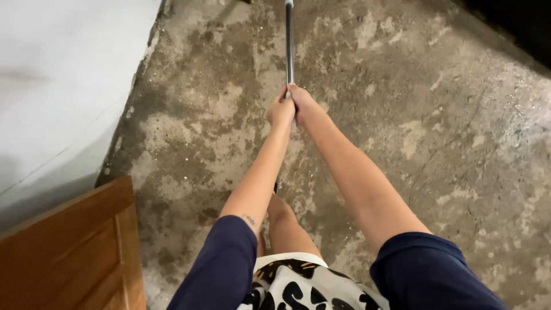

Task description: The person uses a duster to clean corners and surfaces and then mops the concrete floor using a mop and bucket.

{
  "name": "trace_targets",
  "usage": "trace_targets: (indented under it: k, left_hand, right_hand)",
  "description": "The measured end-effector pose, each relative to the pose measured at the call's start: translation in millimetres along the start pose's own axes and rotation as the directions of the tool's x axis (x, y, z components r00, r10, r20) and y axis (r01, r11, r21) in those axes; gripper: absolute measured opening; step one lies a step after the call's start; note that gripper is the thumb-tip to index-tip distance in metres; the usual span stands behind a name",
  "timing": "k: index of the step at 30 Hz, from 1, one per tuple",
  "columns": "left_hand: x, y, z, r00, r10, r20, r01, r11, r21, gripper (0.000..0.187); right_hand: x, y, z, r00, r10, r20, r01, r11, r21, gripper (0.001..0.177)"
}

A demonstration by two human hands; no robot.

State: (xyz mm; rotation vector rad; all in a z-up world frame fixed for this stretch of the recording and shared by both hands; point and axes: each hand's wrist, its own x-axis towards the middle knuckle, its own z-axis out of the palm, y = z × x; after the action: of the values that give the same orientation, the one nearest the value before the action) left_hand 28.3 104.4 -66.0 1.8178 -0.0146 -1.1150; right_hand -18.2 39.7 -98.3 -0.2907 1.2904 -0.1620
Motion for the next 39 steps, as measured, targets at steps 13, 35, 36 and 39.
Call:
trace_targets:
  k: [13,35,36,39]
  left_hand:
    - [-151.0,-28.2,-141.4,0.997,-0.004,0.08,0.017,0.987,-0.162,0.045]
    - [-46.6,-94.7,-143.0,0.992,0.078,0.102,-0.06,0.984,-0.168,0.041]
    - [-56.7,-116.3,-160.9,0.994,0.009,0.107,0.01,0.983,-0.182,0.042]
    - [-123.8,-142.9,-234.4,0.985,0.113,0.134,-0.062,0.941,-0.332,0.039]
  right_hand:
    - [-161.2,143.1,50.8,0.989,0.142,-0.03,-0.138,0.984,0.112,0.036]
    - [-73.5,152.1,65.7,1.0,0.013,0.007,-0.014,0.992,0.127,0.042]
    - [-85.5,178.2,69.1,0.998,0.056,-0.005,-0.055,0.995,0.084,0.045]
    - [-140.2,258.4,88.2,0.998,0.065,0.004,-0.065,0.99,0.121,0.045]
